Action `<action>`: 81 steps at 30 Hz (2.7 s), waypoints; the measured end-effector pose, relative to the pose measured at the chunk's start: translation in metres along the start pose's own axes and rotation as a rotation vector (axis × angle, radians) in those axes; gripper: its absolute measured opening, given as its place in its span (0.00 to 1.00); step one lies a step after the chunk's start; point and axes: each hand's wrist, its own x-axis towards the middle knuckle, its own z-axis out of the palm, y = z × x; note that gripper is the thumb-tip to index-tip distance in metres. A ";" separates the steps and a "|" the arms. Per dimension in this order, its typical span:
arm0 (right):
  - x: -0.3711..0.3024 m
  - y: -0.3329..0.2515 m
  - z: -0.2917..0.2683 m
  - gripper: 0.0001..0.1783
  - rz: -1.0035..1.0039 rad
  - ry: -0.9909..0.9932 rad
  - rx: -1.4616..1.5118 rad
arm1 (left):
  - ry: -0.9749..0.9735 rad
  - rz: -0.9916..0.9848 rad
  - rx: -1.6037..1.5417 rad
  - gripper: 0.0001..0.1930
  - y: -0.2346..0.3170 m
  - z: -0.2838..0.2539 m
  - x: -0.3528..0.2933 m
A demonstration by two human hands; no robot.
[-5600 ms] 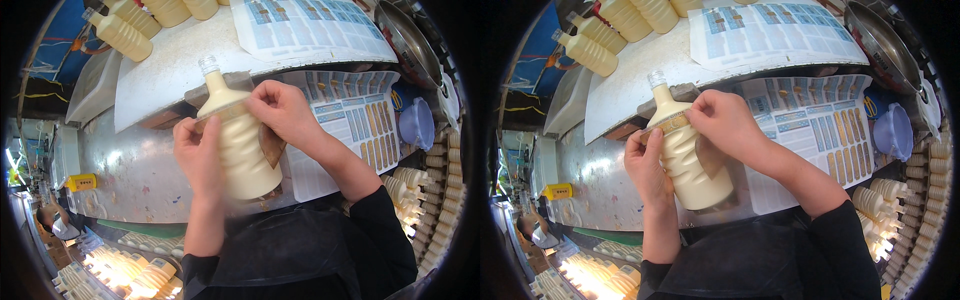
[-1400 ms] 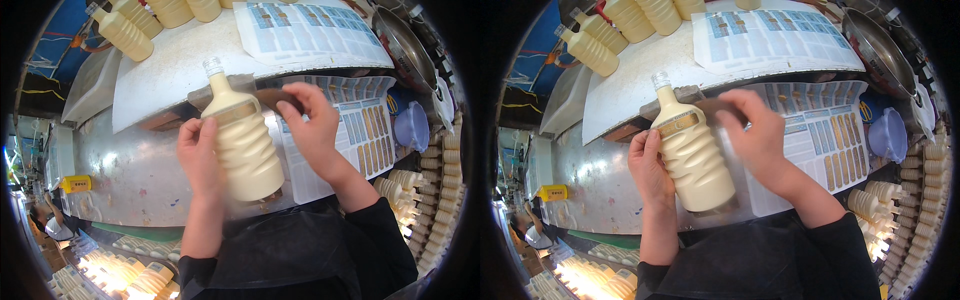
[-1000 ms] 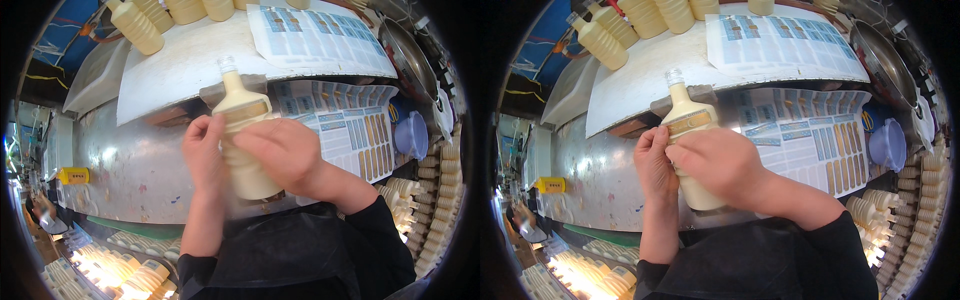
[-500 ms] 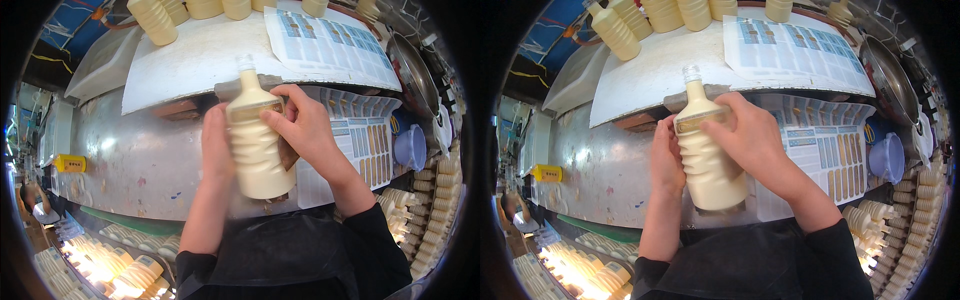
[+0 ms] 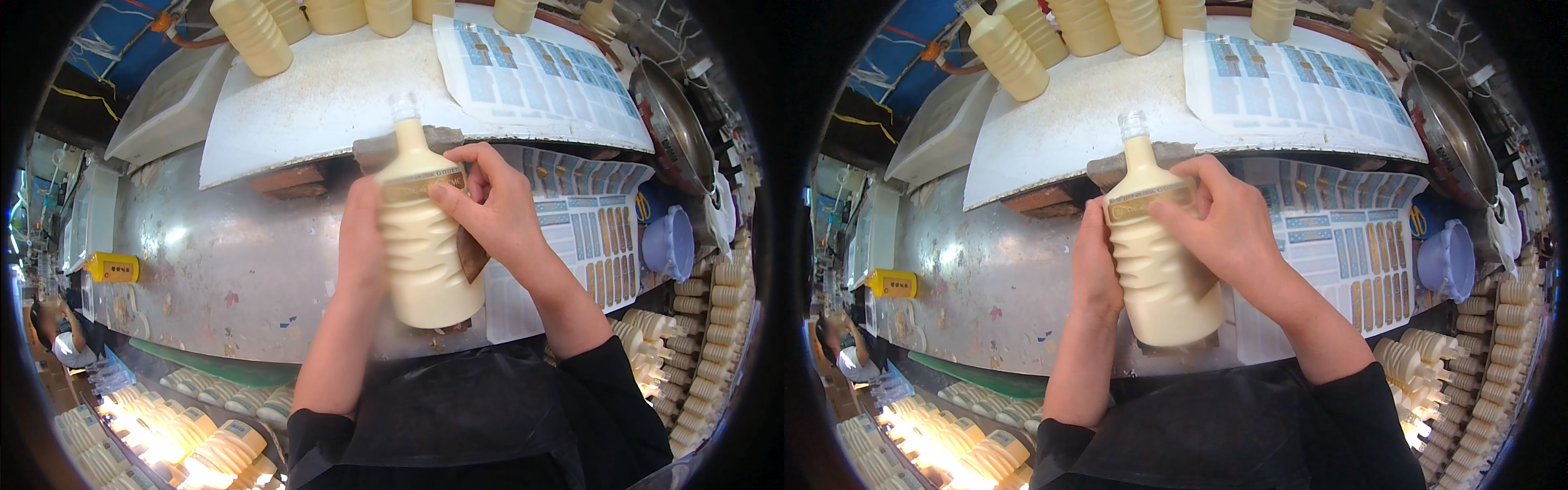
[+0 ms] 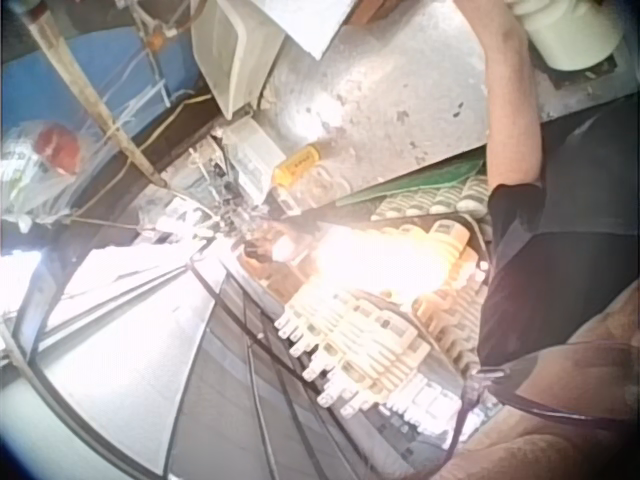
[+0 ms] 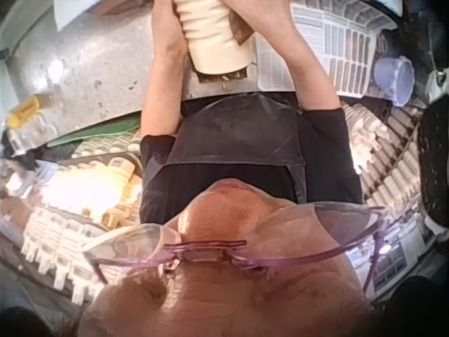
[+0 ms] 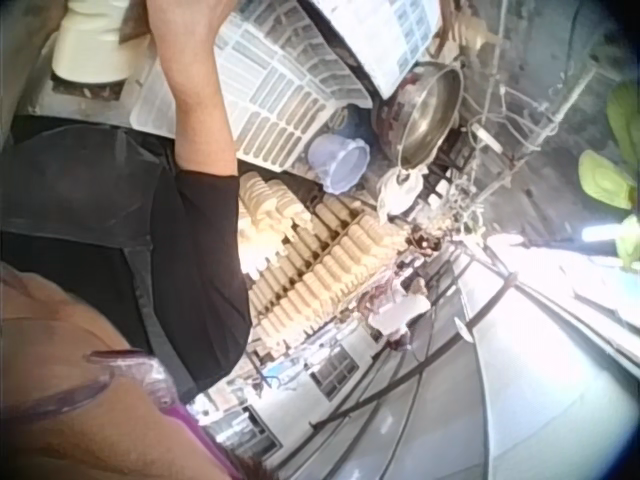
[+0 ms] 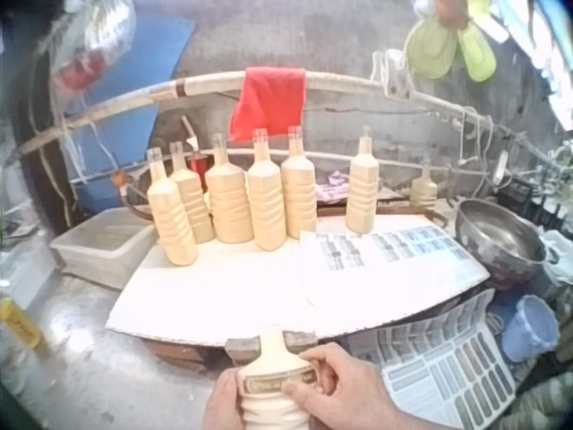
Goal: The person applies adhesive labels to the neck and body of cream-colored plastic bottles using a small scraper tool to smooth them. Finished bottles are placed on a nearby shelf, and new bottles are picked from a stack to continue the process.
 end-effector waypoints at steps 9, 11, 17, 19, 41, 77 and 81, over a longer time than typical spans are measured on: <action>0.001 0.017 0.006 0.23 0.006 -0.035 0.191 | 0.026 0.109 0.288 0.17 -0.005 -0.001 0.003; 0.000 0.018 0.006 0.22 -0.003 -0.038 0.185 | 0.009 0.126 0.275 0.16 -0.009 -0.005 0.005; -0.001 0.019 0.010 0.22 -0.007 -0.018 0.186 | -0.001 0.131 0.263 0.17 -0.009 -0.007 0.003; -0.001 0.019 0.009 0.22 -0.002 -0.020 0.197 | -0.006 0.134 0.297 0.18 -0.008 -0.013 0.005; 0.010 0.035 -0.024 0.17 0.056 -0.009 0.476 | -0.057 0.101 0.177 0.22 -0.014 -0.016 0.007; -0.009 -0.053 0.003 0.12 -0.636 0.227 -0.260 | 0.055 -0.153 -0.379 0.17 0.015 0.014 -0.021; -0.004 -0.048 -0.009 0.14 -0.977 0.173 -0.571 | 0.057 -0.181 -0.411 0.17 0.016 0.017 -0.022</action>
